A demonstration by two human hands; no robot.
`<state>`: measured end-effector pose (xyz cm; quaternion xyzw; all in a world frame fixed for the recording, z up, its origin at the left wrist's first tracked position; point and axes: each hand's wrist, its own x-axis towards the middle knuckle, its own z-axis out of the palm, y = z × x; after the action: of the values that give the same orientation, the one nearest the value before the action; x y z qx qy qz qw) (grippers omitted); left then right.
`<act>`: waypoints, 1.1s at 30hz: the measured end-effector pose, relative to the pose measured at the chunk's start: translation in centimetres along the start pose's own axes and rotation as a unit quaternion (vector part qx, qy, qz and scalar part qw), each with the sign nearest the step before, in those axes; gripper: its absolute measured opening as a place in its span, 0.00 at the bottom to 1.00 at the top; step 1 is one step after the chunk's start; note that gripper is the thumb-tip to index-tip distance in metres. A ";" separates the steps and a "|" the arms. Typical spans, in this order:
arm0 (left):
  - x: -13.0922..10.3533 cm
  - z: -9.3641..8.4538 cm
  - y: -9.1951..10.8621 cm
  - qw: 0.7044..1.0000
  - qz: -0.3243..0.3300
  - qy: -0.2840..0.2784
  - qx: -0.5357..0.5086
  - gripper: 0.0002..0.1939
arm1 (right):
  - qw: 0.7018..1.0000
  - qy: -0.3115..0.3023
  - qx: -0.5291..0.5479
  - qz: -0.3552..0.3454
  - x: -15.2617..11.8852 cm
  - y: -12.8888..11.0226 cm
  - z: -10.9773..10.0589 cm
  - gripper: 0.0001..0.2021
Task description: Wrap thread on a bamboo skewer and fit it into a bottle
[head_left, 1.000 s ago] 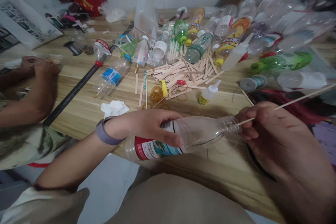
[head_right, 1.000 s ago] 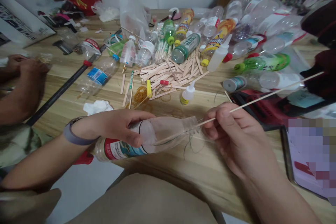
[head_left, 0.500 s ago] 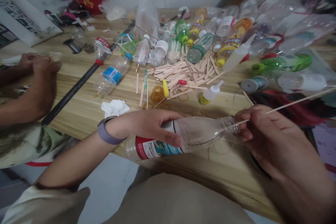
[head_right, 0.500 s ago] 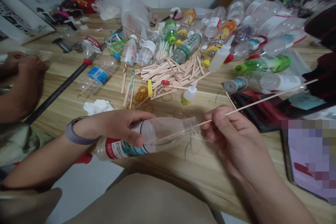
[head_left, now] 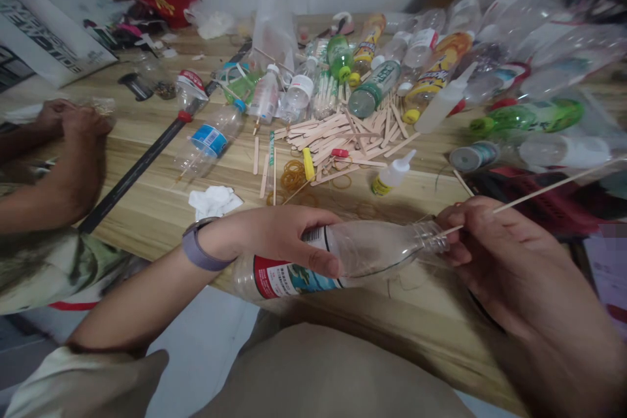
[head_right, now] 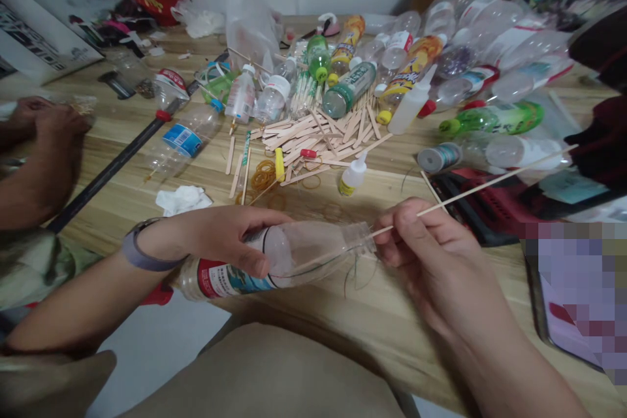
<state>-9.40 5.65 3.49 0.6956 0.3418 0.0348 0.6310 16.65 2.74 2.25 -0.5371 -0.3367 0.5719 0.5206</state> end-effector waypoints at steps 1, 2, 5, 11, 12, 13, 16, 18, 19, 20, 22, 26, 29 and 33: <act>0.0 0.0 0.0 1.000 -0.002 0.002 0.001 0.30 | 1.000 0.005 0.001 0.002 0.0 0.0 0.1 0.25; 0.0 0.0 0.0 1.000 -0.006 0.005 0.004 0.30 | 1.000 0.010 0.004 0.005 0.0 0.0 0.1 0.25; -0.1 0.0 0.1 1.000 -0.018 0.008 0.015 0.30 | 1.000 0.019 0.009 0.018 0.1 0.0 0.1 0.26; -0.1 0.1 0.5 0.999 -0.026 0.007 0.028 0.28 | 0.999 0.029 0.021 0.023 0.1 0.3 0.0 0.26; -0.1 0.1 0.5 0.999 -0.026 0.007 0.026 0.28 | 0.999 0.031 0.023 0.023 0.0 0.4 0.0 0.26; -0.1 0.1 0.5 0.999 -0.025 0.006 0.024 0.27 | 0.999 0.030 0.025 0.023 -0.1 0.4 -0.1 0.26; -0.1 0.1 0.5 0.999 -0.024 0.002 0.022 0.27 | 0.999 0.025 0.025 0.023 -0.4 0.4 -0.2 0.25; -0.1 0.1 0.5 0.999 -0.023 0.004 0.027 0.27 | 1.000 0.017 0.021 0.016 -0.6 0.4 -0.4 0.24; -0.1 0.1 0.5 0.999 -0.023 0.005 0.029 0.28 | 1.000 0.014 0.017 0.009 -0.6 0.5 -0.5 0.24; -0.1 0.2 0.4 0.999 -0.022 0.005 0.030 0.28 | 1.000 0.011 0.014 -0.001 -0.7 0.5 -0.6 0.23; -0.1 0.2 0.4 0.999 -0.020 0.004 0.026 0.28 | 1.000 0.006 0.011 -0.018 -0.8 0.6 -0.7 0.22; -0.2 0.2 0.4 0.999 -0.025 0.005 0.031 0.30 | 1.000 -0.003 0.007 -0.031 -0.9 0.9 -1.1 0.20; -0.2 0.2 0.6 0.999 -0.031 0.007 0.042 0.30 | 0.999 -0.011 -0.008 -0.039 -0.9 0.8 -1.3 0.20; -0.2 0.3 0.9 0.998 -0.028 0.007 0.055 0.30 | 0.999 -0.013 -0.014 -0.027 -0.8 0.6 -1.2 0.21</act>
<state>-9.06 5.35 4.28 0.7193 0.3668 0.0030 0.5899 17.56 1.62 1.64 -0.5277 -0.3662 0.5594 0.5239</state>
